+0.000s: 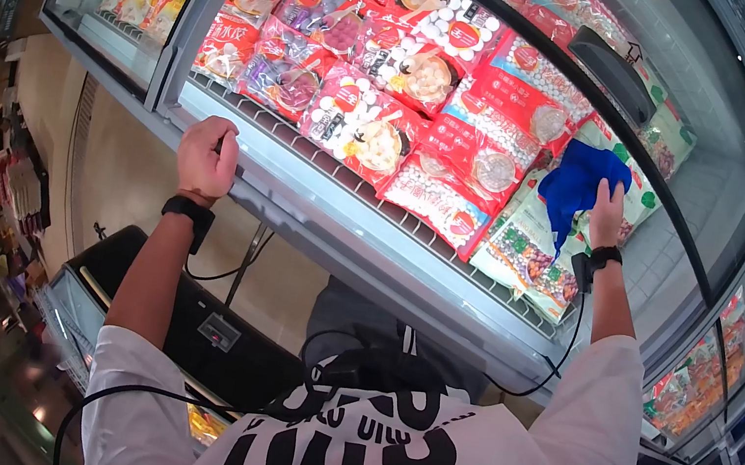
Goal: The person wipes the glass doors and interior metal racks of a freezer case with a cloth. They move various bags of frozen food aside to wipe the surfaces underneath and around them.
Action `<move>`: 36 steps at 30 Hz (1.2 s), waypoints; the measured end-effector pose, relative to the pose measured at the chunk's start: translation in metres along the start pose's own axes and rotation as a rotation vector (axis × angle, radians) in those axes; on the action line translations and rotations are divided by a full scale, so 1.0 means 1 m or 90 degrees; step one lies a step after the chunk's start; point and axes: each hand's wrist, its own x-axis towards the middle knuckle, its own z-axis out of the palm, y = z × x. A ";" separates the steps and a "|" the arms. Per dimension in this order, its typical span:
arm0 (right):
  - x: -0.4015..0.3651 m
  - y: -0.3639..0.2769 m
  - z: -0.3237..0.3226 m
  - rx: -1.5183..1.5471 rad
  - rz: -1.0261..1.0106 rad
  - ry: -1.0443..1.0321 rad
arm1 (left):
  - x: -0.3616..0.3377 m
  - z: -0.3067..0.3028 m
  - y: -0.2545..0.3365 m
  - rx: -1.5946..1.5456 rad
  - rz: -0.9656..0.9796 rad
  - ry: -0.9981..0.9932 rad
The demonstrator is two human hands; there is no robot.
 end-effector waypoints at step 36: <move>-0.009 0.053 0.080 -0.585 -0.303 0.106 | -0.006 0.003 -0.012 -0.012 -0.041 -0.021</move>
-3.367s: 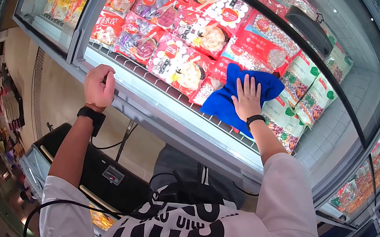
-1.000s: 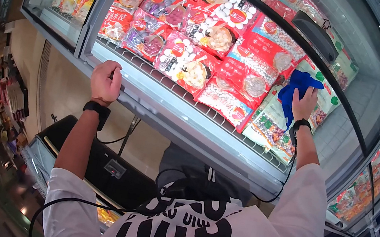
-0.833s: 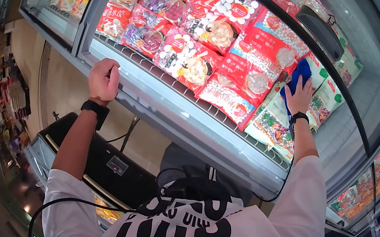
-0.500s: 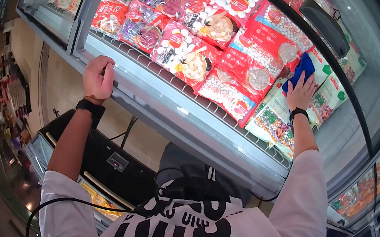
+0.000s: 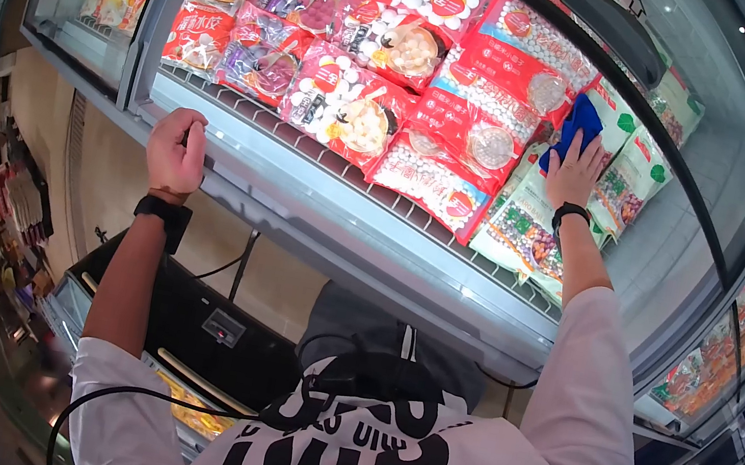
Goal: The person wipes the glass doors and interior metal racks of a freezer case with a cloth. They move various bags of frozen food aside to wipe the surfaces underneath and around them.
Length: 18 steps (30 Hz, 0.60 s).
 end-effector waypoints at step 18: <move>-0.049 -0.002 -0.049 0.041 -0.171 -0.136 | -0.001 0.003 -0.004 -0.017 0.000 0.037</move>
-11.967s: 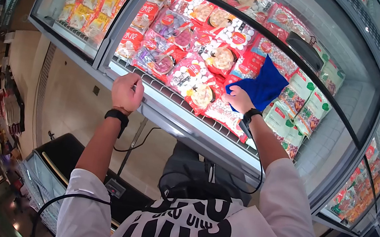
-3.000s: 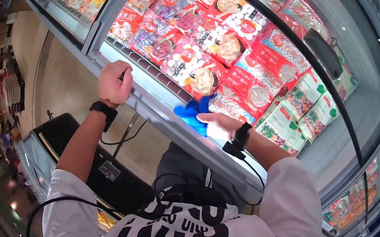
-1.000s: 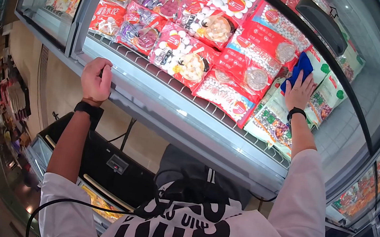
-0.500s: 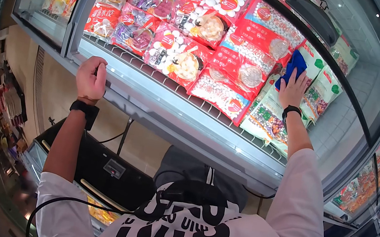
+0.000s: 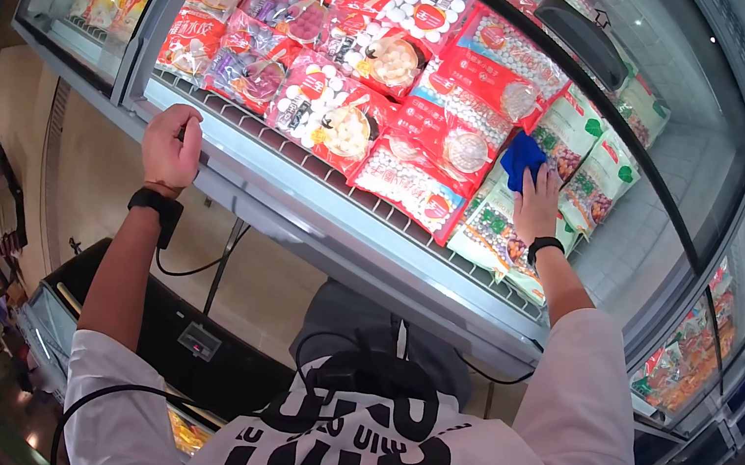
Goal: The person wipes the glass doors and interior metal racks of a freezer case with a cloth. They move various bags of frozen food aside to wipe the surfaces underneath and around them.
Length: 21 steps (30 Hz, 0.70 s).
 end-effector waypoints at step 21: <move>-0.045 -0.050 -0.038 0.005 0.081 -0.123 | 0.004 -0.006 0.015 0.013 0.059 0.036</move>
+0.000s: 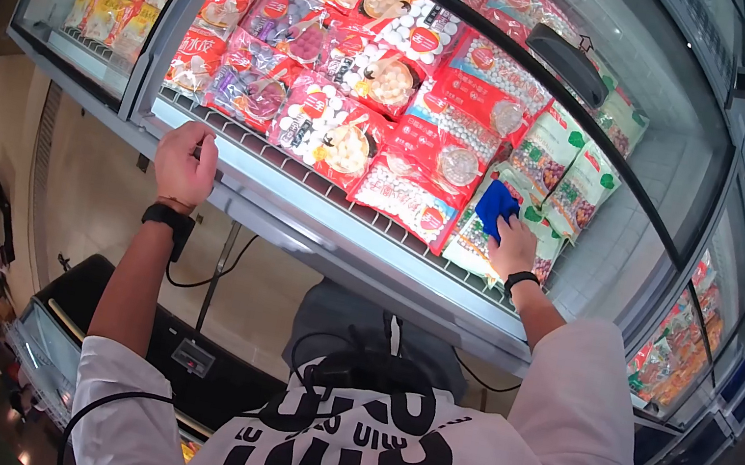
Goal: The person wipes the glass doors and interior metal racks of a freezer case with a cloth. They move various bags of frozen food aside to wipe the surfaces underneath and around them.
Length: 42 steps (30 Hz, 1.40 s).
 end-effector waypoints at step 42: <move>0.014 -0.004 0.016 0.063 -0.250 -0.071 | -0.063 0.070 0.139 0.021 0.058 -0.016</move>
